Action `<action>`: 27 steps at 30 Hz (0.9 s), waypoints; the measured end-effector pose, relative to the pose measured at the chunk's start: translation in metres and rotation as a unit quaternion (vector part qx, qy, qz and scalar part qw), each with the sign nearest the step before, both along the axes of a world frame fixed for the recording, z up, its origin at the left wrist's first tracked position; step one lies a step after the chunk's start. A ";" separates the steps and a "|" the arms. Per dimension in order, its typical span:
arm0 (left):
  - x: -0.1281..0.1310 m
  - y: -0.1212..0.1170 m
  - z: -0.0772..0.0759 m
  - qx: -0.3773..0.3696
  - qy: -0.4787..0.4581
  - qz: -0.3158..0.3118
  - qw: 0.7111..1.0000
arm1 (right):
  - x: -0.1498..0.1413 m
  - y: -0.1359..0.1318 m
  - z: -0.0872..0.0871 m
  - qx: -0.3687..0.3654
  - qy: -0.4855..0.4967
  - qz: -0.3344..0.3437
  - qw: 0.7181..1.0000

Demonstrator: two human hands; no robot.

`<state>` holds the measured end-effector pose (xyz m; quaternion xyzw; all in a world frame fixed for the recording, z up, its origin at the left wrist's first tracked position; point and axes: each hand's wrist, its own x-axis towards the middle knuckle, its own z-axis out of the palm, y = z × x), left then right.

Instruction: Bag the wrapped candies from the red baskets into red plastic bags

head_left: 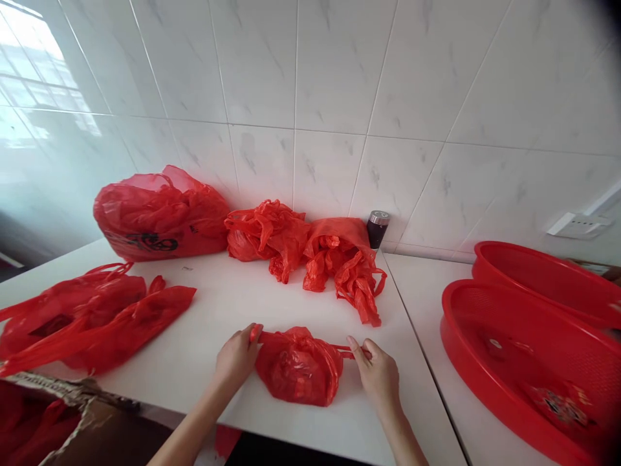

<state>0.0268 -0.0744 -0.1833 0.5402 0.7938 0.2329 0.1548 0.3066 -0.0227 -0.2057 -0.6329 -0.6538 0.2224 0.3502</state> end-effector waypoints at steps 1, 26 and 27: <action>-0.006 -0.004 0.003 -0.004 -0.026 -0.002 1.000 | 0.001 0.002 0.003 -0.014 0.029 -0.001 0.999; -0.084 0.014 0.139 -0.022 -0.151 -0.134 0.979 | -0.013 0.006 0.022 -0.077 0.385 0.020 0.919; -0.100 0.007 0.138 -0.009 -0.166 -0.100 0.981 | -0.015 0.005 0.018 -0.084 0.380 0.023 0.921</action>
